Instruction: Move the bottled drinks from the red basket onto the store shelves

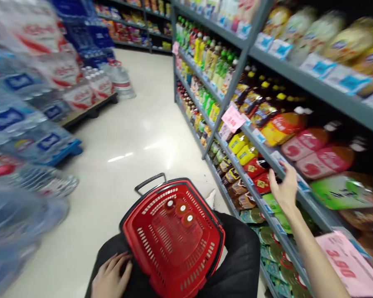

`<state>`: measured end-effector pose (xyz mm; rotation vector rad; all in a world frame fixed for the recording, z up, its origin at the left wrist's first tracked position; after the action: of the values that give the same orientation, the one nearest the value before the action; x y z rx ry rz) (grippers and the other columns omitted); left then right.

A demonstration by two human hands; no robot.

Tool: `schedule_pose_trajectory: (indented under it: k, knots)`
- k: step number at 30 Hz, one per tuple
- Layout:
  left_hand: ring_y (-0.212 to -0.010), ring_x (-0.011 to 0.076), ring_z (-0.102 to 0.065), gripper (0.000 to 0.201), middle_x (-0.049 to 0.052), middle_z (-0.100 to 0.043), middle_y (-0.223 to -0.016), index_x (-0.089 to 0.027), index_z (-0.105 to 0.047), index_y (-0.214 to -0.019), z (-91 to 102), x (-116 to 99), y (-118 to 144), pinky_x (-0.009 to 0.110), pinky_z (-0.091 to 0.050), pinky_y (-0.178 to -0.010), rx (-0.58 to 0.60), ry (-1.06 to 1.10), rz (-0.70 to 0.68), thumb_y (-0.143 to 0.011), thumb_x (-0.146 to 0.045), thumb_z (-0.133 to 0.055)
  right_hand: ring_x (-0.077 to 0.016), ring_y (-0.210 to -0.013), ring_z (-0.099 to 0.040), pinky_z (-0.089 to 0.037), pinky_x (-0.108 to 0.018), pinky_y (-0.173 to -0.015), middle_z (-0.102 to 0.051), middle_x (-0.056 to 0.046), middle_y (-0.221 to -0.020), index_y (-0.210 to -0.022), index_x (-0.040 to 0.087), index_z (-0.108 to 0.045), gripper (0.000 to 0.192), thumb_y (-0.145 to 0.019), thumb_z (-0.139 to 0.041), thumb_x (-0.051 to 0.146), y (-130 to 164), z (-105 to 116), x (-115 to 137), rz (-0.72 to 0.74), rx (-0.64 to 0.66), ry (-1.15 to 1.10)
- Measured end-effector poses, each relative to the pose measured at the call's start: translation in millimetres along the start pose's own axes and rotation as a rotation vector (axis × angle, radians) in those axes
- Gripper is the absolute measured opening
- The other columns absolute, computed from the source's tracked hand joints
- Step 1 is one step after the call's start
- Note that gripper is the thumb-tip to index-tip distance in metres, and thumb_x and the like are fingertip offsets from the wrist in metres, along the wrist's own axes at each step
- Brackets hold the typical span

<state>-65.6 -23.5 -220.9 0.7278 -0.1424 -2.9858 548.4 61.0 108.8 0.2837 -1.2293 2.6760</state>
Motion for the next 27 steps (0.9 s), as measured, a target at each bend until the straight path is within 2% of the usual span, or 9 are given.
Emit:
schedule_pose_trajectory:
  k: [3, 6, 8, 9, 12, 16, 21, 24, 27]
  knots:
    - [-0.125, 0.0337, -0.058, 0.046, 0.01, -0.073, -0.124, -0.021, -0.078, -0.104, 6.9, -20, -3, 0.054, -0.045, -0.11, 0.072, -0.004, 0.005, -0.098, -0.042, -0.039, -0.0326, -0.11, -0.073, -0.058, -0.052, -0.098, -0.076, -0.013, -0.115, -0.122, 0.02, -0.07, 0.03, -0.095, -0.068, 0.033, 134, 3, 10, 0.212, 0.267, -0.098]
    - [-0.121, 0.0335, -0.057, 0.039, 0.012, -0.07, -0.121, -0.018, -0.075, -0.105, 2.0, -27, -19, 0.053, -0.046, -0.108, 0.105, -0.004, -0.02, -0.101, -0.034, -0.04, -0.0299, -0.104, -0.077, -0.063, -0.049, -0.089, -0.078, -0.009, -0.116, -0.121, 0.026, -0.072, 0.026, -0.101, -0.056, 0.029, 272, 5, 12, 0.266, 0.623, -0.211]
    - [-0.121, 0.0325, -0.057, 0.035, 0.014, -0.068, -0.123, -0.016, -0.073, -0.108, -10.3, -33, -34, 0.049, -0.048, -0.107, 0.163, -0.005, -0.095, -0.102, -0.027, -0.041, -0.0303, -0.106, -0.078, -0.063, -0.054, -0.093, -0.08, -0.006, -0.116, -0.12, 0.028, -0.074, 0.031, -0.103, -0.048, 0.025, 333, 7, 9, 0.266, 0.727, -0.261]
    - [-0.121, 0.0314, -0.057, 0.033, 0.014, -0.067, -0.124, -0.015, -0.072, -0.111, -18.9, -37, -42, 0.047, -0.048, -0.107, 0.201, -0.009, -0.137, -0.102, -0.024, -0.042, -0.0305, -0.103, -0.078, -0.063, -0.055, -0.092, -0.081, -0.006, -0.112, -0.115, 0.027, -0.075, 0.029, -0.103, -0.049, 0.025, 348, 8, 4, 0.199, 0.686, -0.238]
    - [-0.118, 0.029, -0.061, 0.03, 0.015, -0.067, -0.124, -0.013, -0.069, -0.121, -52.1, -55, -71, 0.043, -0.049, -0.108, 0.315, -0.047, -0.218, -0.098, -0.016, -0.05, -0.0323, -0.1, -0.079, -0.063, -0.057, -0.09, -0.082, -0.007, -0.106, -0.104, 0.026, -0.077, 0.025, -0.102, -0.052, 0.026, 357, 3, -9, 0.093, 0.645, -0.223]
    - [-0.123, 0.0323, -0.06, 0.043, 0.022, -0.059, -0.137, -0.005, -0.059, -0.139, -100.0, -83, -113, 0.042, -0.052, -0.101, 0.417, -0.146, -0.265, -0.097, -0.014, -0.056, -0.033, -0.101, -0.078, -0.061, -0.058, -0.091, -0.081, -0.006, -0.108, -0.105, 0.027, -0.076, 0.023, -0.101, -0.054, 0.026, 347, -6, -18, 0.044, 0.675, -0.271]
    - [-0.14, 0.0352, -0.051, 0.057, 0.023, -0.047, -0.155, -0.008, -0.048, -0.152, -137.5, -117, -167, 0.045, -0.05, -0.109, 0.503, -0.236, -0.388, -0.095, -0.007, -0.053, -0.0301, -0.101, -0.078, -0.059, -0.057, -0.095, -0.081, -0.007, -0.108, -0.106, 0.027, -0.074, 0.023, -0.1, -0.054, 0.019, 345, -10, -6, -0.024, 0.668, -0.272]
    - [-0.139, 0.0406, -0.054, 0.06, 0.03, -0.051, -0.152, -0.004, -0.057, -0.145, -152.0, -131, -195, 0.048, -0.05, -0.108, 0.571, -0.318, -0.445, -0.086, 0.001, -0.05, -0.027, -0.101, -0.077, -0.058, -0.054, -0.099, -0.081, -0.007, -0.104, -0.101, 0.025, -0.072, 0.024, -0.099, -0.05, 0.013, 338, -18, 4, -0.068, 0.683, -0.281]
    - [-0.141, 0.0388, -0.055, 0.058, 0.026, -0.064, -0.14, -0.007, -0.071, -0.129, -170.0, -133, -213, 0.049, -0.044, -0.118, 0.639, -0.397, -0.542, -0.075, 0.004, -0.054, -0.0244, -0.101, -0.077, -0.055, -0.051, -0.102, -0.081, -0.006, -0.099, -0.096, 0.024, -0.069, 0.026, -0.097, -0.048, 0.009, 328, -27, 7, -0.12, 0.68, -0.305]
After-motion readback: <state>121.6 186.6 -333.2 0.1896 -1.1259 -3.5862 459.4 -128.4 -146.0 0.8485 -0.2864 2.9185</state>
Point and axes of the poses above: each hand's wrist, its own y-axis away from the middle knuckle, its own z-axis out of the back of the hand, x = y × z, the point moved 4 cm from there along -y, towards the middle knuckle
